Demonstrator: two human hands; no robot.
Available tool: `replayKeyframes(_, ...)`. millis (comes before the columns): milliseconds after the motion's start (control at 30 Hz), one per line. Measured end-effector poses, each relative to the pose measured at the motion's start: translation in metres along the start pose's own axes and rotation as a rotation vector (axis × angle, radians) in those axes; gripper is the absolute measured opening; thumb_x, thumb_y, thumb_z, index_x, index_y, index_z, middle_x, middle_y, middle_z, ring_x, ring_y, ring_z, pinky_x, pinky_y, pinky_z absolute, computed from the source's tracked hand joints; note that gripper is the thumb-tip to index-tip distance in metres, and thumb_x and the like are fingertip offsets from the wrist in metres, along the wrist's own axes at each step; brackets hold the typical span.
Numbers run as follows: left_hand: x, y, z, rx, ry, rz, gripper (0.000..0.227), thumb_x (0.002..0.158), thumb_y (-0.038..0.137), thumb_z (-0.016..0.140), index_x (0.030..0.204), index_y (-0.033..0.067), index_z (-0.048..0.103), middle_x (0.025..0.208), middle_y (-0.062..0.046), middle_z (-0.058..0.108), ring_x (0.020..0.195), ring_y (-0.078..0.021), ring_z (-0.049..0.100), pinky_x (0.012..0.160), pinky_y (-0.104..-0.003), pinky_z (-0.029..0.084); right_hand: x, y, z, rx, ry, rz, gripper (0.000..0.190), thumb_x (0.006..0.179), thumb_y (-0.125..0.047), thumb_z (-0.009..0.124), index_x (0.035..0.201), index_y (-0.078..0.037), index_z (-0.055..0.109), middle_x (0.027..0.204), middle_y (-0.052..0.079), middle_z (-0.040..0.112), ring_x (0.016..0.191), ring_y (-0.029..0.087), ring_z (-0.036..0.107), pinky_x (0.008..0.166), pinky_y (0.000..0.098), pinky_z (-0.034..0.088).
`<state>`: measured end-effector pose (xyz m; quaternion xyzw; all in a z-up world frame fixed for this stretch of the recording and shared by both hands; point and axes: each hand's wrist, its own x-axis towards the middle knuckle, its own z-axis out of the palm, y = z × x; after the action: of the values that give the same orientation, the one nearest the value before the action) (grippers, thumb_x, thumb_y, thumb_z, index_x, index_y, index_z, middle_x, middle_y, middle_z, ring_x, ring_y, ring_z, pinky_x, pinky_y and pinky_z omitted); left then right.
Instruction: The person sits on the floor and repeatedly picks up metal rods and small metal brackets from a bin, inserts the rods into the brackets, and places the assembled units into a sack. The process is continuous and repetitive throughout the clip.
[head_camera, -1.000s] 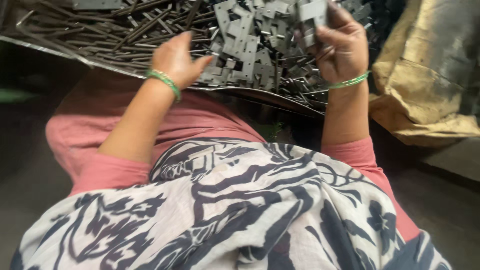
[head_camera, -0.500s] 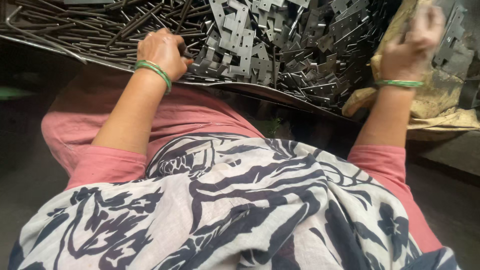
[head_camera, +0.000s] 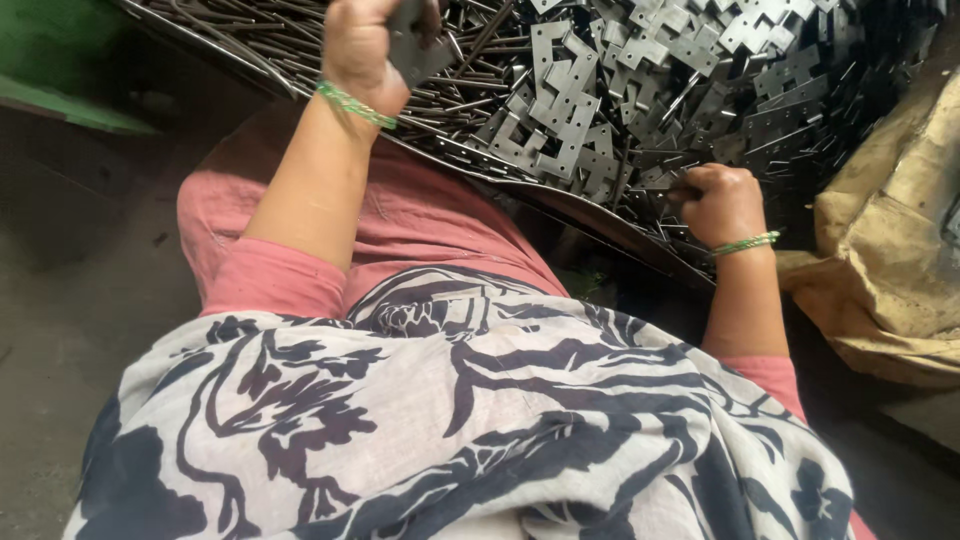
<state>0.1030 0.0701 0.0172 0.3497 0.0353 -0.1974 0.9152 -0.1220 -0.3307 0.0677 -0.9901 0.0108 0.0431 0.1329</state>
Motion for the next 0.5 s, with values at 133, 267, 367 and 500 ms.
replayKeyframes(133, 0.019, -0.047, 0.006, 1.568, -0.220, 0.295, 0.020, 0.095, 0.023, 0.075, 0.104, 0.0058, 0.072, 0.091, -0.012, 0.077, 0.086, -0.0278, 0.076, 0.077, -0.038, 0.058, -0.004, 0.010, -0.024, 0.281, 0.160, 0.025, 0.016, 0.091, -0.001, 0.082, 0.106, -0.002, 0.078, 0.098, 0.017, 0.075, 0.085, 0.025, 0.073, 0.077, 0.0324, 0.059)
replayKeyframes(267, 0.031, -0.079, -0.001, 2.211, -0.435, 0.296, 0.019, 0.085, 0.011, 0.072, 0.103, 0.0058, 0.070, 0.098, -0.018, 0.074, 0.094, -0.0357, 0.072, 0.078, -0.043, 0.057, -0.003, 0.022, -0.042, 1.124, 0.342, 0.193, 0.011, 0.105, 0.009, 0.076, 0.115, 0.005, 0.074, 0.103, 0.016, 0.075, 0.089, 0.020, 0.073, 0.081, 0.0278, 0.062)
replayKeyframes(367, 0.027, -0.085, -0.011, 2.365, -0.486, 0.387, 0.020, 0.085, 0.009, 0.069, 0.105, 0.0070, 0.069, 0.098, -0.015, 0.075, 0.096, -0.0322, 0.071, 0.082, -0.044, 0.056, 0.001, 0.017, -0.033, 1.710, 0.290, 0.374, 0.023, 0.102, 0.009, 0.070, 0.126, 0.006, 0.067, 0.107, 0.018, 0.074, 0.085, 0.022, 0.072, 0.072, 0.0283, 0.060)
replayKeyframes(500, 0.017, -0.067, -0.019, 2.253, -0.426, 0.638, 0.015, 0.088, 0.012, 0.068, 0.101, 0.0064, 0.065, 0.093, -0.013, 0.072, 0.092, -0.0310, 0.070, 0.081, -0.045, 0.055, 0.011, -0.002, -0.012, 2.051, 0.075, 0.527, 0.049, 0.093, 0.010, 0.066, 0.140, 0.003, 0.056, 0.105, 0.017, 0.072, 0.083, 0.023, 0.073, 0.068, 0.0312, 0.061)
